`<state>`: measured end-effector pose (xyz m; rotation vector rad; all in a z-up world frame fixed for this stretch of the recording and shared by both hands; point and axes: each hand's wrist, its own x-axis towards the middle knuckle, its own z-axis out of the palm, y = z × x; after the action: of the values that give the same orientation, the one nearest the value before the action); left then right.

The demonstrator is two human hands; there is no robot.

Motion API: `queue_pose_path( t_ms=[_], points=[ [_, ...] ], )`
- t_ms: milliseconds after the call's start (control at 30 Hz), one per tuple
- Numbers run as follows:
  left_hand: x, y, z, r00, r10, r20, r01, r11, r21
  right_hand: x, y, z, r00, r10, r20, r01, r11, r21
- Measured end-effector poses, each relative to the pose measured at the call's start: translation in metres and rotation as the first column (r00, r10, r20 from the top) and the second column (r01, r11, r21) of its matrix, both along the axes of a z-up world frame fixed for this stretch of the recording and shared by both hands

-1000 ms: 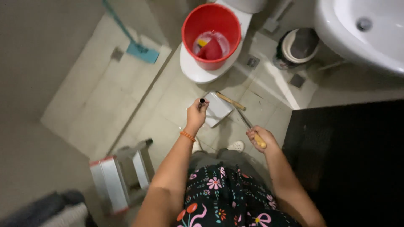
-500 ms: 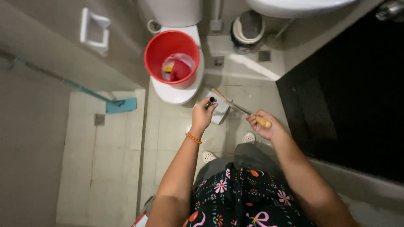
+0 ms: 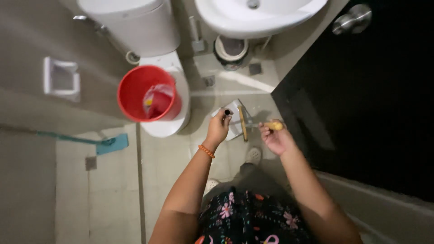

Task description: The person cleans a bathroom floor using a broom and dustpan to sweep debris into the dustpan. They then use a mop to clean the floor and wring it in a red bucket. The person also handles a small brush and a red cup during the cleaning process.

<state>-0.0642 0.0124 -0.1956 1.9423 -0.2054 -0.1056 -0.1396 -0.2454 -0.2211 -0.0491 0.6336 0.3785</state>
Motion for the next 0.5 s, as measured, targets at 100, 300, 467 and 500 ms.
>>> queue_pose_path(
  t_ms=[100,300,467,500],
  points=[
    [0.024,-0.039,-0.007,0.995,-0.055,-0.081,0.059,0.997,0.045,0.017,-0.039,-0.029,0.992,-0.074,-0.103,0.076,0.997,0.013],
    [0.066,-0.108,-0.033,0.954,-0.291,-0.075,0.298,0.949,0.108,0.027,-0.097,-0.043,0.875,-0.405,-0.263,0.426,0.904,0.024],
    [0.103,-0.177,-0.061,0.806,-0.583,-0.104,0.592,0.79,0.16,0.034,-0.131,-0.041,0.844,-0.451,-0.29,0.513,0.837,0.189],
    [0.112,-0.191,-0.067,0.728,-0.675,-0.118,0.683,0.702,0.199,0.037,-0.134,-0.038,0.839,-0.472,-0.273,0.53,0.821,0.211]
  ],
)
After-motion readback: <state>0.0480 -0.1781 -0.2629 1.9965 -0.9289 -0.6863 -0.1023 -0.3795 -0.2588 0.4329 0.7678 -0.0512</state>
